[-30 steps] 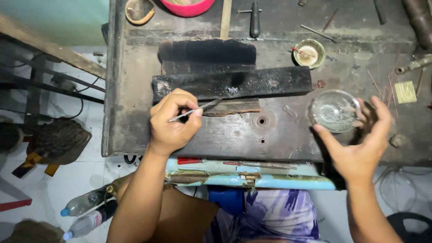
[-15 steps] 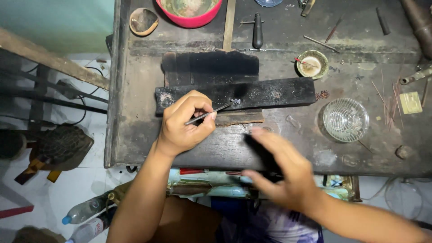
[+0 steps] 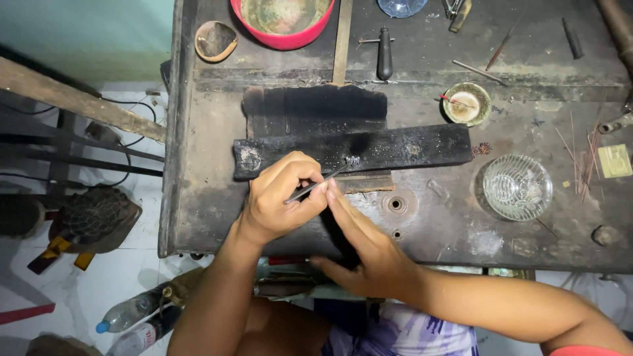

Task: Soldering a small jewelry component using a blowtorch and tweezers on a workbench

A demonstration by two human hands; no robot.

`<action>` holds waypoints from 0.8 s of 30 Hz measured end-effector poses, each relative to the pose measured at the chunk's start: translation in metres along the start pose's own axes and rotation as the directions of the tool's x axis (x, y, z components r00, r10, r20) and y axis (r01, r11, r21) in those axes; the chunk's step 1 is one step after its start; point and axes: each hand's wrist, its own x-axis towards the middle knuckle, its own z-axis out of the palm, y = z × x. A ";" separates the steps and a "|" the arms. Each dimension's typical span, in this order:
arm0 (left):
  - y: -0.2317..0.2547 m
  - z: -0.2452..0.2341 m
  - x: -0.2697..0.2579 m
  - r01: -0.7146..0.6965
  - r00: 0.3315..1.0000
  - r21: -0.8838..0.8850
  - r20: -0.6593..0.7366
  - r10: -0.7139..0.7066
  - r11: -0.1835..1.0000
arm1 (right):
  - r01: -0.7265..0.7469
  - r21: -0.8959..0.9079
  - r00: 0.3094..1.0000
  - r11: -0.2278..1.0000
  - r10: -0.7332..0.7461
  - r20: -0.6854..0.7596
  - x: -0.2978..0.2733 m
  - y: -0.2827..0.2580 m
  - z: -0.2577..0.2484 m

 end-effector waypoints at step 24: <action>0.000 0.002 -0.001 0.026 1.000 0.016 0.007 -0.027 1.000 | 0.041 -0.056 0.999 0.998 -0.041 0.006 0.001 0.001 0.001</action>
